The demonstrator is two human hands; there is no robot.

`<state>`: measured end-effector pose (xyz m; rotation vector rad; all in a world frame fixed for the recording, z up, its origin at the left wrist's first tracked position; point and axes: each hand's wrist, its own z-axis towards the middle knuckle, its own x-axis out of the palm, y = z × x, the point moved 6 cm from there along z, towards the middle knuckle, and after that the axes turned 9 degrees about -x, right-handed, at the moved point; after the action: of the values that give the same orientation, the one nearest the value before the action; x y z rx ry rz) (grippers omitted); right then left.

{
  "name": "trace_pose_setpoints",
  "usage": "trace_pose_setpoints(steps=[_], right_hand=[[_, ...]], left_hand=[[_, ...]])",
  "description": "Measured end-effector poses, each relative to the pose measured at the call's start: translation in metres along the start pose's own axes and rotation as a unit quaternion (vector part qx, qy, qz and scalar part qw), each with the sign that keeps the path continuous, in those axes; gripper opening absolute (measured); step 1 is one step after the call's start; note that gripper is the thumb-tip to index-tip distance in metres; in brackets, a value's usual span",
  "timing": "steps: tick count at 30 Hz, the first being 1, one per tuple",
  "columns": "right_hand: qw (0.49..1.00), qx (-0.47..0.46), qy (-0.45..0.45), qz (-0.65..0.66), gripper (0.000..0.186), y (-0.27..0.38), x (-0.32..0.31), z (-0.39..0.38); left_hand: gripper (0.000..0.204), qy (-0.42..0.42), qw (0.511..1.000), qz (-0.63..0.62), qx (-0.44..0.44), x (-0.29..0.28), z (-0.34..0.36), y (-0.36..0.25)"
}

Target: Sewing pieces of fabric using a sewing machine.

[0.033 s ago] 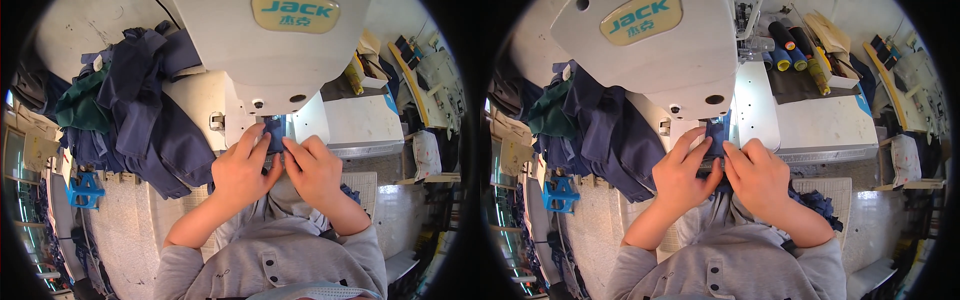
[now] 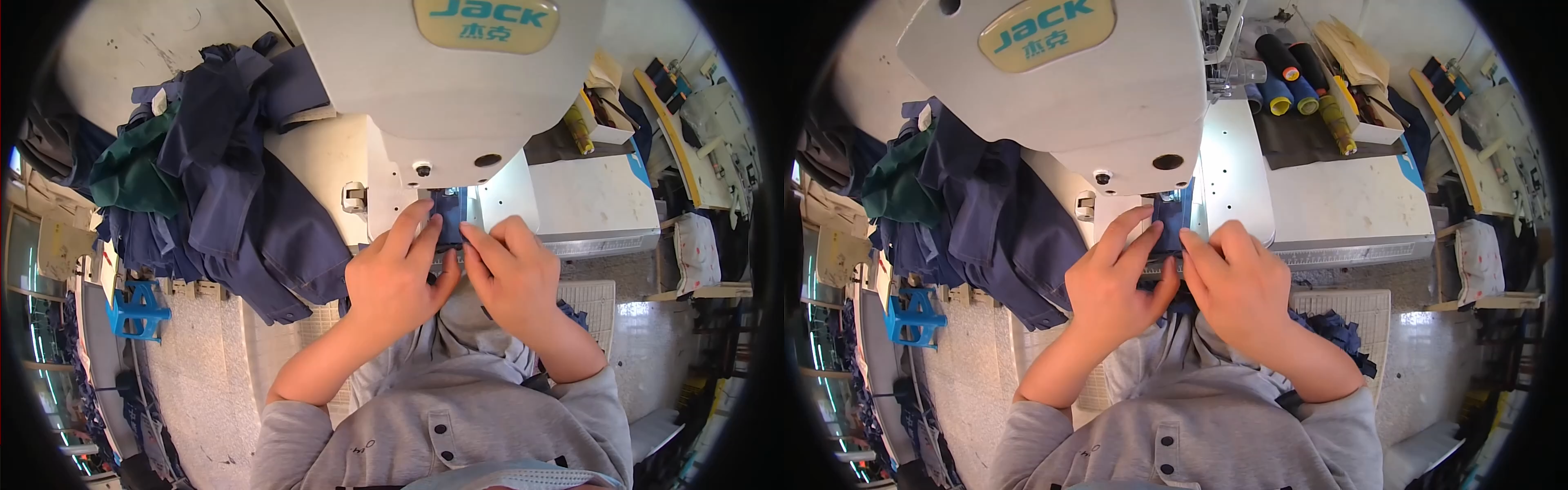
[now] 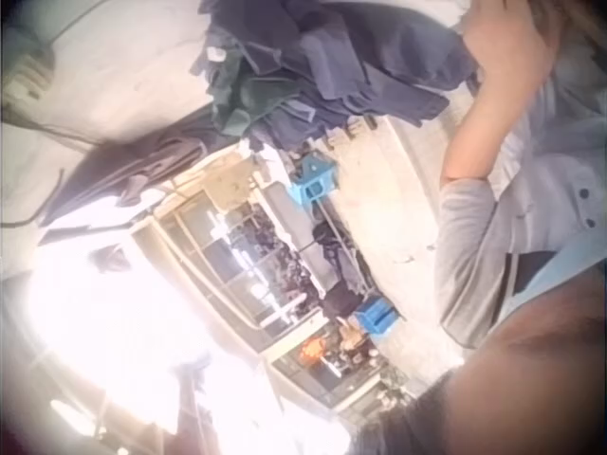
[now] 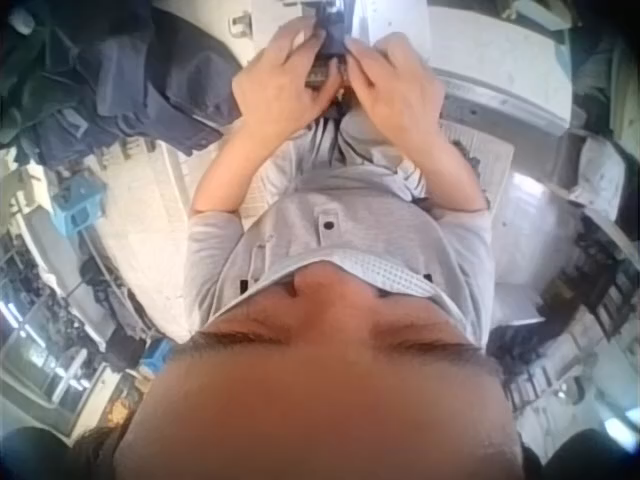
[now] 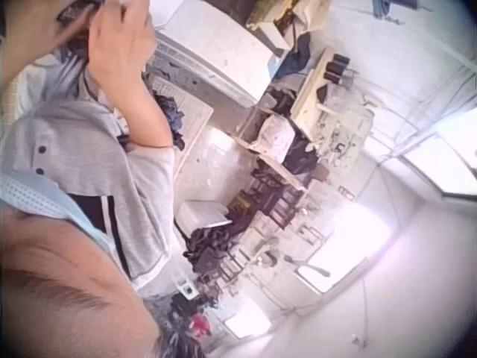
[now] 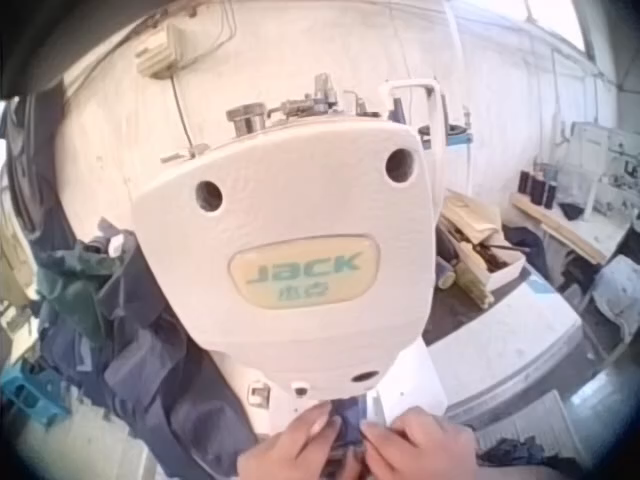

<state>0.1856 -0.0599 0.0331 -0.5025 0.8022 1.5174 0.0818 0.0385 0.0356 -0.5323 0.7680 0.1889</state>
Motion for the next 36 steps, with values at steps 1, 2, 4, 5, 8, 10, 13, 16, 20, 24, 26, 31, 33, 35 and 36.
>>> trace_pose_setpoints(steps=[1, 2, 4, 5, 8, 10, 13, 16, 20, 24, 26, 31, 33, 35, 36], right_hand=[[1.0, 0.0, 0.002, 0.0, 0.025, -0.002, 0.0, 0.003], [1.0, -0.002, 0.004, 0.002, 0.024, -0.004, 0.001, 0.005], [1.0, -0.003, 0.009, 0.006, 0.023, -0.008, 0.004, 0.007], [1.0, -0.026, -0.014, 0.008, 0.023, -0.008, 0.004, 0.006], [0.998, -0.06, -0.028, 0.015, 0.022, -0.012, 0.004, 0.007], [0.997, -0.068, -0.02, 0.022, 0.021, -0.016, 0.005, 0.007], [0.996, -0.082, -0.013, 0.032, 0.02, -0.02, 0.007, 0.006], [0.995, -0.088, -0.017, 0.04, 0.02, -0.023, 0.006, 0.007], [0.994, -0.095, -0.021, 0.051, 0.019, -0.025, 0.007, 0.006], [0.993, -0.101, -0.022, 0.049, 0.019, -0.023, 0.005, 0.006], [0.993, -0.103, -0.021, 0.051, 0.02, -0.024, 0.005, 0.005], [0.993, -0.108, -0.02, 0.053, 0.02, -0.024, 0.005, 0.004], [0.992, -0.109, -0.023, 0.055, 0.02, -0.024, 0.006, 0.004], [0.993, -0.107, -0.019, 0.054, 0.021, -0.025, 0.006, 0.005], [0.993, -0.105, -0.015, 0.054, 0.021, -0.025, 0.006, 0.005]], left_hand=[[0.033, 0.003, 1.0, 0.008, 0.003, 0.001, 0.001, 0.002], [0.034, 0.006, 1.0, 0.015, 0.006, 0.002, 0.001, 0.003], [0.034, -0.008, 1.0, 0.016, 0.014, 0.005, -0.001, 0.005], [0.034, -0.022, 0.999, 0.016, 0.025, 0.005, -0.002, 0.005], [0.033, -0.025, 0.999, 0.015, 0.018, 0.006, -0.002, 0.005], [0.032, -0.019, 1.0, 0.016, 0.012, 0.007, -0.002, 0.005], [0.031, -0.019, 1.0, 0.017, 0.006, 0.006, -0.001, 0.002], [0.029, -0.027, 0.999, 0.013, 0.012, 0.008, 0.0, 0.003], [0.028, -0.032, 0.999, 0.008, 0.023, 0.008, 0.001, 0.003], [0.029, -0.041, 0.999, 0.003, 0.027, 0.009, -0.001, 0.005], [0.029, -0.041, 0.999, 0.0, 0.03, 0.009, -0.002, 0.004], [0.029, -0.034, 0.999, -0.001, 0.023, 0.008, -0.002, 0.003], [0.029, -0.036, 0.999, -0.001, 0.023, 0.008, -0.002, 0.003], [0.029, -0.037, 0.999, 0.001, 0.021, 0.008, -0.002, 0.003], [0.029, -0.038, 0.999, 0.001, 0.021, 0.008, -0.002, 0.003]])
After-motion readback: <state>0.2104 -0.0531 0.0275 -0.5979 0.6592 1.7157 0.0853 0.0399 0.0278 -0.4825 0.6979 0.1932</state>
